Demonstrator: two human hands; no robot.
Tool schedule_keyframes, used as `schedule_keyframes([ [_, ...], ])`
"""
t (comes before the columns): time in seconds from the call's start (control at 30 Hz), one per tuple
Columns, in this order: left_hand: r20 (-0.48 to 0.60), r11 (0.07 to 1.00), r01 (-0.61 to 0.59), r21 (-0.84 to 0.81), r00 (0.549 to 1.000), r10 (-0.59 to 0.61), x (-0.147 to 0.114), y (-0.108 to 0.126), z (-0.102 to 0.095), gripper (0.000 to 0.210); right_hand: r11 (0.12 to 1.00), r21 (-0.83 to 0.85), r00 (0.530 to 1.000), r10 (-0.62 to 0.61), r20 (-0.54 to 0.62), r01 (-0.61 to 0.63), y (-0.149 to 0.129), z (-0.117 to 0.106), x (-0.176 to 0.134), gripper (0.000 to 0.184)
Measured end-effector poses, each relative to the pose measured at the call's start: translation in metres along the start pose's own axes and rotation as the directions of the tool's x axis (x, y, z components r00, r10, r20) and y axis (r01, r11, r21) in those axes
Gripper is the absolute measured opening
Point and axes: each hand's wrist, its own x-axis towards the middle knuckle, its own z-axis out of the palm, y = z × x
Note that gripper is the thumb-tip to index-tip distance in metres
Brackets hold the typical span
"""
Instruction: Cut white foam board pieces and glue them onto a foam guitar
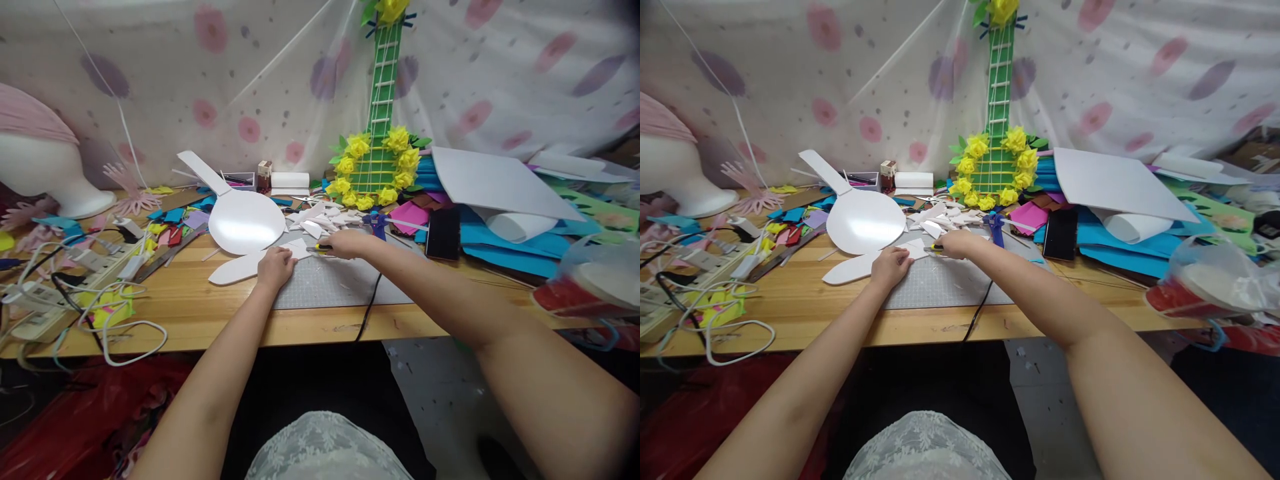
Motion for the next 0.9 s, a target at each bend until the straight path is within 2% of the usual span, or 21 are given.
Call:
schedule_keyframes([
  [0.13, -0.015, 1.000, 0.006, 0.023, 1.000, -0.005, 0.001, -0.002, 0.001, 0.019, 0.996, 0.073, 0.991, 0.046, 0.129, -0.056, 0.009, -0.002, -0.009, 0.039],
  [0.23, -0.032, 0.999, -0.011, 0.031, 0.999, 0.012, 0.001, -0.004, 0.002, 0.018, 0.993, 0.089, 0.987, 0.061, 0.149, -0.075, 0.015, 0.001, -0.016, 0.037],
  [0.33, -0.045, 0.998, -0.062, 0.034, 0.997, 0.063, 0.001, -0.004, 0.001, 0.017, 0.980, 0.182, 0.986, 0.052, 0.159, -0.081, 0.020, 0.006, -0.018, 0.037],
  [0.47, -0.064, 0.990, -0.124, 0.066, 0.990, 0.129, 0.001, -0.004, 0.001, 0.017, 0.904, 0.416, 0.993, 0.058, 0.100, -0.095, 0.022, 0.008, -0.014, 0.044],
  [0.6, -0.068, 0.987, -0.124, 0.104, 0.989, 0.132, -0.001, -0.005, 0.000, 0.023, 0.875, 0.470, 0.992, 0.125, 0.012, -0.116, 0.016, 0.009, -0.005, 0.048],
  [0.73, -0.034, 0.988, -0.036, 0.147, 0.999, 0.042, -0.001, 0.002, -0.002, 0.024, 0.908, 0.403, 0.989, 0.145, -0.039, -0.117, 0.002, 0.011, 0.004, 0.046],
  [0.83, 0.023, 0.964, 0.087, 0.251, 0.995, -0.096, 0.004, 0.019, -0.007, 0.029, 0.925, 0.352, 0.978, 0.188, -0.089, -0.146, -0.009, 0.011, 0.011, 0.043],
  [0.9, 0.097, 0.946, 0.124, 0.299, 0.983, -0.159, 0.011, 0.033, -0.011, 0.038, 0.933, 0.325, 0.968, 0.211, -0.137, -0.157, -0.015, 0.010, 0.018, 0.042],
])
